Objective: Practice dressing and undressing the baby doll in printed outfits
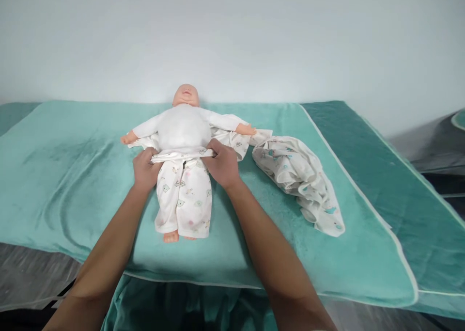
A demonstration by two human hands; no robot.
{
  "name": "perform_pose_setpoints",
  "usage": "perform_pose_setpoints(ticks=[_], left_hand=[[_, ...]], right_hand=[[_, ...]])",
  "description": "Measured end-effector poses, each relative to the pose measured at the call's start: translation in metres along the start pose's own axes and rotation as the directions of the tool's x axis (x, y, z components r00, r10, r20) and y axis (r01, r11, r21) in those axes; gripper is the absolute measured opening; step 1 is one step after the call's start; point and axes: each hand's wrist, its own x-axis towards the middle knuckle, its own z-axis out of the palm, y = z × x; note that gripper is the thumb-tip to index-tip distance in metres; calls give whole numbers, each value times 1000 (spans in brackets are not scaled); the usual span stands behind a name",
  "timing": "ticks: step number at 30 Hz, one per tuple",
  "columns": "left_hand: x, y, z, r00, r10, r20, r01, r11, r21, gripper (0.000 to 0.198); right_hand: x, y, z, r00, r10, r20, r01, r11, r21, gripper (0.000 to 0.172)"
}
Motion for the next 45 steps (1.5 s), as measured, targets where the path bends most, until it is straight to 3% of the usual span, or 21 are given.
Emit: perform_pose_setpoints(ticks=[2, 6, 9, 11, 14, 17, 19, 22, 26, 30, 33, 35, 39, 42, 45], left_hand=[[-2, 4, -1, 996, -72, 59, 74, 996, -45, 10], [-10, 11, -14, 954, -179, 242, 230, 952, -200, 20], [-20, 10, -26, 914, -127, 385, 258, 915, -309, 41], [-26, 8, -30, 917, -61, 393, 204, 920, -335, 50], [-33, 7, -29, 960, 34, 278, 40, 966, -256, 38], [-41, 8, -23, 985, 92, 149, -89, 996, -29, 35], [-47, 8, -20, 993, 89, 77, -95, 991, 90, 31], [-52, 8, -19, 1000, -1, 25, -2, 994, 114, 20], [-54, 13, -25, 979, -150, 141, 164, 982, -93, 11], [-64, 17, -37, 943, -178, 281, 262, 917, -300, 28], [-75, 18, -43, 952, -67, 300, 160, 941, -297, 39], [-83, 19, -44, 962, 18, 272, 53, 966, -253, 32], [-93, 21, -41, 978, 46, 203, -19, 991, -134, 24], [-98, 24, -43, 981, -96, 167, 118, 985, -127, 19], [-102, 30, -50, 954, -204, 218, 246, 951, -187, 13]], right_hand=[[-3, 3, 2, 1000, 20, 14, -21, 998, 62, 20], [-9, 10, -7, 971, 78, 227, -107, 987, 118, 23], [-14, 11, -20, 906, 71, 418, -106, 993, 60, 43], [-19, 9, -25, 875, 58, 480, -82, 996, 30, 55], [-30, 5, -22, 898, 40, 438, -42, 999, -5, 43], [-46, 3, -10, 955, 32, 296, -10, 997, -74, 34], [-58, 2, -1, 992, 22, 128, -3, 989, -146, 26], [-70, 1, 8, 999, 9, -48, -16, 987, -161, 16], [-72, 2, 8, 996, 76, 49, -79, 996, 46, 14], [-74, 2, -2, 974, 43, 222, -74, 988, 135, 33], [-84, -2, -10, 939, -3, 344, -45, 990, 131, 48], [-93, -6, -10, 926, -3, 377, -39, 994, 105, 43], [-110, -16, 2, 976, 43, 212, -44, 999, 1, 36], [-117, -20, 9, 986, 158, 51, -161, 985, 66, 25], [-120, -22, 5, 967, 232, 106, -246, 959, 143, 21]])
